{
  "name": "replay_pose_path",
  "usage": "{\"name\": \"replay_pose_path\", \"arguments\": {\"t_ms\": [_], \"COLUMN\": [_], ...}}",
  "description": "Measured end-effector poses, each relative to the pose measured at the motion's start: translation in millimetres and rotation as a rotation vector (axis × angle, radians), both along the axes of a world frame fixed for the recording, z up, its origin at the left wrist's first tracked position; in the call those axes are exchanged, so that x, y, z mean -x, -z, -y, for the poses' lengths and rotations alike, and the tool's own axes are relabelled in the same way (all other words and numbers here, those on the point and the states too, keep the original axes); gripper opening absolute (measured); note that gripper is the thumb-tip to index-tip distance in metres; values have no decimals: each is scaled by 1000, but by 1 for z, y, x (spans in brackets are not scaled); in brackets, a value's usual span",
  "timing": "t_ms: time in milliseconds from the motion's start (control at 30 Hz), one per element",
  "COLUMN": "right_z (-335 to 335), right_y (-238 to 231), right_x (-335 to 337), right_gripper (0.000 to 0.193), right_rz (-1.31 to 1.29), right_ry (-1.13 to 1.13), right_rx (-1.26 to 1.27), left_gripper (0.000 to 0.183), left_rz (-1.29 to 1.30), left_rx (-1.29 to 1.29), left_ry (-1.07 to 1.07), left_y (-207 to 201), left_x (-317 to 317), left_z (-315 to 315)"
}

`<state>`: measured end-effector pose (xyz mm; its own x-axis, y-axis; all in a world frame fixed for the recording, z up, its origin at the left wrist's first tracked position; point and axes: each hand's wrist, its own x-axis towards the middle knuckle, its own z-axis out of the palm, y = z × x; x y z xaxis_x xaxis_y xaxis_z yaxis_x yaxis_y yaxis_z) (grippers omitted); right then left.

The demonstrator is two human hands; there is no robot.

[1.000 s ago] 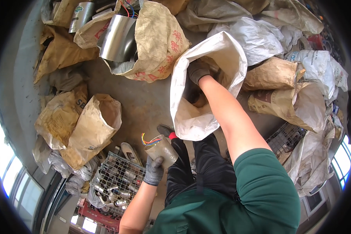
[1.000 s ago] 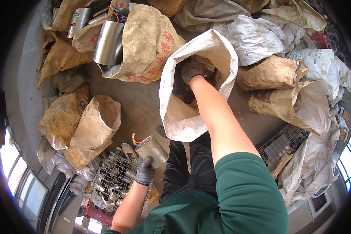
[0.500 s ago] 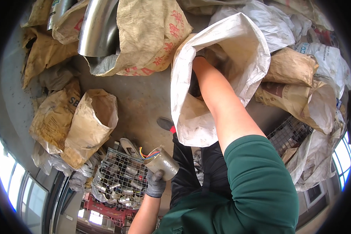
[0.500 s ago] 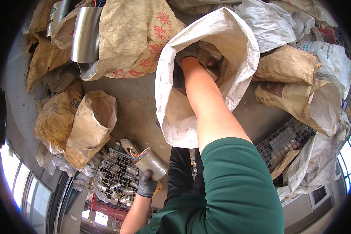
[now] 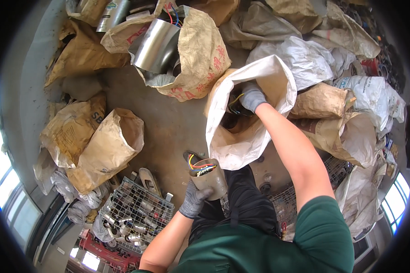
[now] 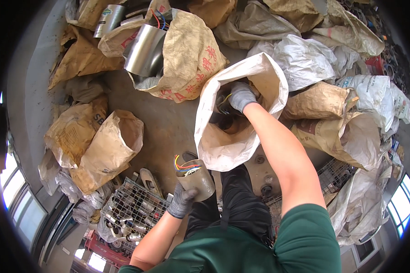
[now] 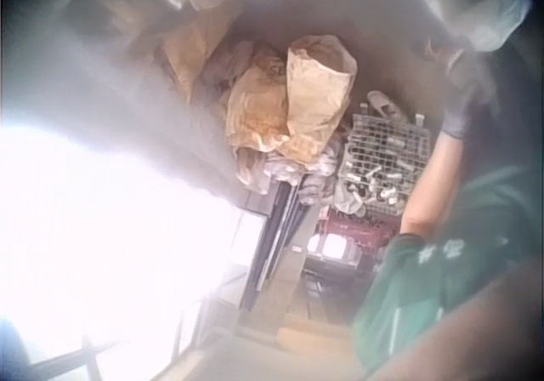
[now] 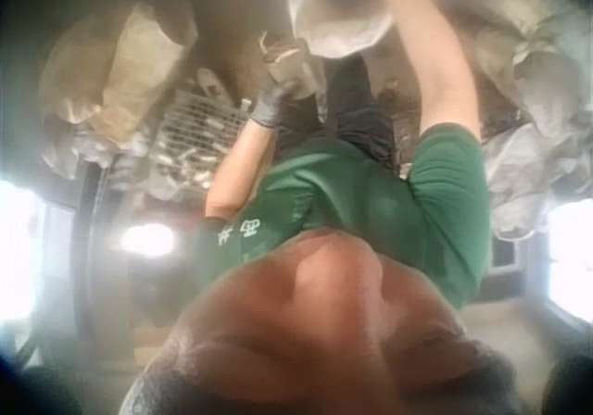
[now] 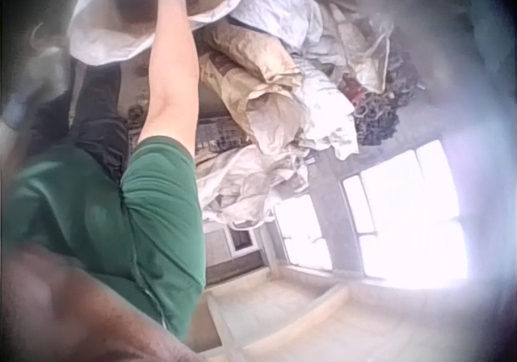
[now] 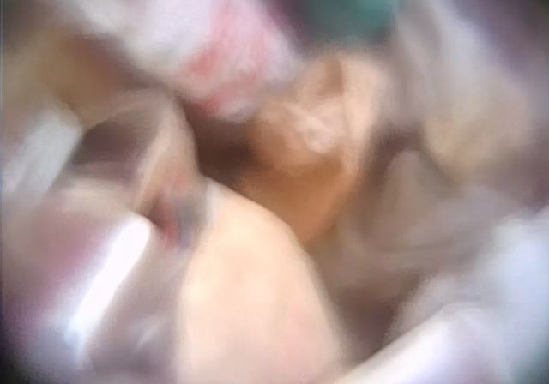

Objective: The person sorts metal components by picking them out of large paper bags and placing them onto the floor or into a wire basket.

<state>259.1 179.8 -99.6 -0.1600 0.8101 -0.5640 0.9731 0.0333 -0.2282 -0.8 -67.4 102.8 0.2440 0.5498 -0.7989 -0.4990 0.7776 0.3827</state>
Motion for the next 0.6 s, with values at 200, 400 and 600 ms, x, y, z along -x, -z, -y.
{"name": "replay_pose_path", "arguments": {"t_ms": [200,400,600], "right_z": [53,137,198], "right_y": [-179,-226,-239], "right_x": [-47,-85,-81], "right_gripper": [32,26,50], "right_rz": [-501,-1340,-1874], "right_ry": [401,1107,1518], "right_rx": [-129,43,647], "left_gripper": [76,69,57], "left_rz": [-4,-101,-397], "left_rx": [88,466,-104], "left_ry": [-59,83,391], "left_y": [12,44,38], "left_x": [-59,-94,-72], "left_z": [-40,-96,-64]}}
